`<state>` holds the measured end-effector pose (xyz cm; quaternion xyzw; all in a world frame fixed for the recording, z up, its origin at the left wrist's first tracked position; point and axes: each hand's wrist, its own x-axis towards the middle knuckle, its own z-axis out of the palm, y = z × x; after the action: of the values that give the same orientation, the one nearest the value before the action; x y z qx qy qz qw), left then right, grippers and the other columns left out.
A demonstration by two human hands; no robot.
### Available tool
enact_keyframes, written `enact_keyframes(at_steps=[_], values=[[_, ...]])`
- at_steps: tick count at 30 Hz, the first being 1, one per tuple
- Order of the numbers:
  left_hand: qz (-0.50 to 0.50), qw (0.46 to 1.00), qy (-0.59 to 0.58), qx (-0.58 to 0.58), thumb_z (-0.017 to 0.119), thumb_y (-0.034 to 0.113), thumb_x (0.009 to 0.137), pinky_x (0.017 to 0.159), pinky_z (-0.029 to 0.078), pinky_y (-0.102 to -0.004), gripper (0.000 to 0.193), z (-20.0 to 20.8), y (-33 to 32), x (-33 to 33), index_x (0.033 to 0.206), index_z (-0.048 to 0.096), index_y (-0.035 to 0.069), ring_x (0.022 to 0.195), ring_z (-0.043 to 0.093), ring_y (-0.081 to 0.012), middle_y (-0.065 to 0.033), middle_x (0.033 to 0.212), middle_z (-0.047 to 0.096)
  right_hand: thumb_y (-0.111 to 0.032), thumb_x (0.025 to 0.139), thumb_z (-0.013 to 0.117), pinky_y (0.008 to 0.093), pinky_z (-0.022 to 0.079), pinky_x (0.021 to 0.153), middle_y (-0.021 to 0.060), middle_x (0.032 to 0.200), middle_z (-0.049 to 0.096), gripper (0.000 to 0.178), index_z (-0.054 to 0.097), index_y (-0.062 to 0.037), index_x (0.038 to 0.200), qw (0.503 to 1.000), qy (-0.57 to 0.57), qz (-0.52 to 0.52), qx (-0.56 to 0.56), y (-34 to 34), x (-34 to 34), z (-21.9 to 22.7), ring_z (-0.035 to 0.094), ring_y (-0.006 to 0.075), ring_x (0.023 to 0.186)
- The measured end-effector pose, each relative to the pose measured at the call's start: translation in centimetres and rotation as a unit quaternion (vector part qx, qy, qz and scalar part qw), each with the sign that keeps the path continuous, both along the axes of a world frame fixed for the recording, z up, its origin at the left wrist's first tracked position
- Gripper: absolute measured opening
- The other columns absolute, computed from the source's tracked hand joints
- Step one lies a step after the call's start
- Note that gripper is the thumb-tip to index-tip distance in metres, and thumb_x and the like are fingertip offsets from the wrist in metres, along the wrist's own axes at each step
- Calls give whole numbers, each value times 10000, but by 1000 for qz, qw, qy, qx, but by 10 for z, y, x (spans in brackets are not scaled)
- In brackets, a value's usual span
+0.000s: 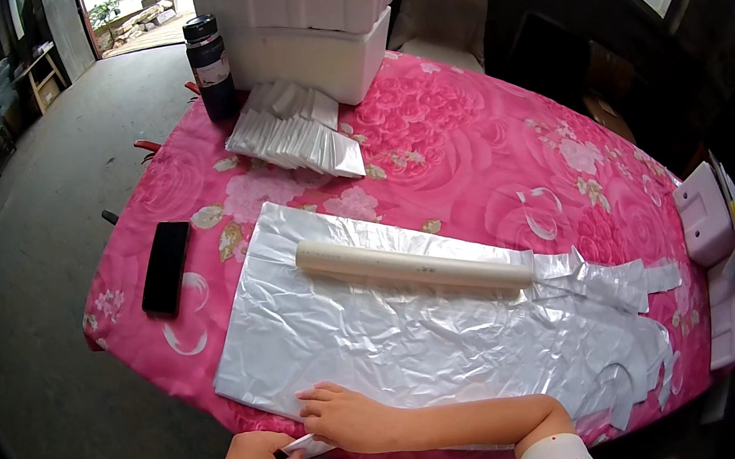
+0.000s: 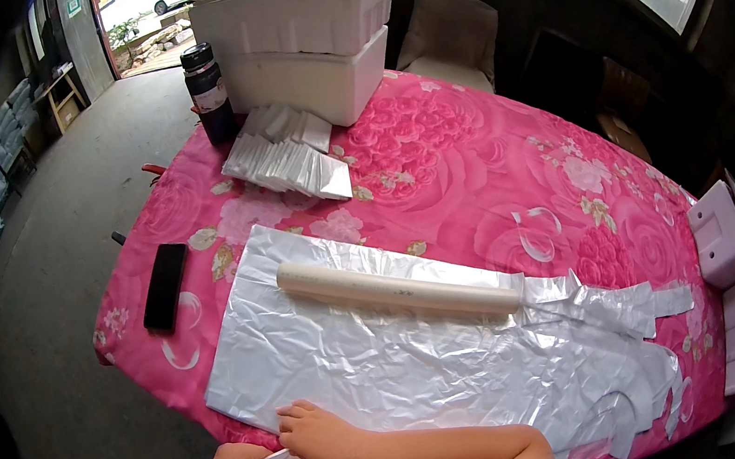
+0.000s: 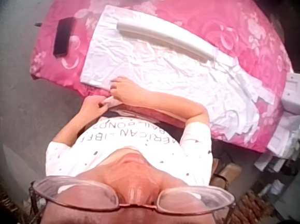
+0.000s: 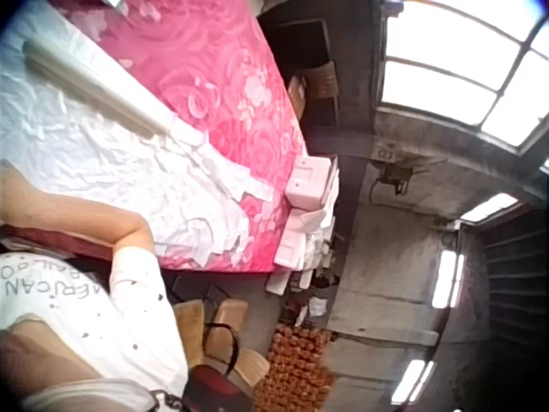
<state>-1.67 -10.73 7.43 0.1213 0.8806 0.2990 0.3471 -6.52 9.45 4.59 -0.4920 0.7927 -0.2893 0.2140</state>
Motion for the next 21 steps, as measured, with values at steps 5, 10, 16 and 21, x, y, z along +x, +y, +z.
enact_keyframes(at_steps=[5, 10, 16, 21], values=[[44, 921, 364, 135, 718, 245, 676, 849, 459, -368, 373, -27, -14, -20, 984, 621, 56, 979, 568, -289, -110, 1110, 595, -130, 799, 674, 309, 457, 765, 53, 956, 601, 109, 636, -31, 823, 980, -135, -117, -87, 54, -72, 46, 539, 223, 973], [-24, 885, 465, -1, 611, 368, 753, 978, 357, -420, 438, -62, -33, -26, 1077, 592, 73, 1157, 424, -330, -130, 1230, 515, -202, 823, 683, 230, 405, 627, -21, 795, 595, 202, 655, -17, 900, 793, -279, -424, -338, 95, -215, 43, 504, 54, 732], [-47, 873, 485, -1, 489, 476, 809, 968, 342, -466, 492, -85, -39, -21, 1064, 595, 69, 1168, 387, -352, -142, 1218, 523, -265, 819, 680, 200, 339, 496, -33, 683, 554, 222, 647, -72, 924, 716, -214, -582, -322, 117, -371, 3, 415, 58, 530], [-39, 861, 505, -42, 482, 485, 819, 990, 336, -390, 445, -79, -38, -21, 1027, 632, 121, 1181, 365, -260, -59, 1196, 555, -274, 796, 691, 264, 372, 474, -10, 704, 578, 258, 652, -68, 947, 688, -193, -651, -254, 94, -421, -22, 446, 106, 527]])
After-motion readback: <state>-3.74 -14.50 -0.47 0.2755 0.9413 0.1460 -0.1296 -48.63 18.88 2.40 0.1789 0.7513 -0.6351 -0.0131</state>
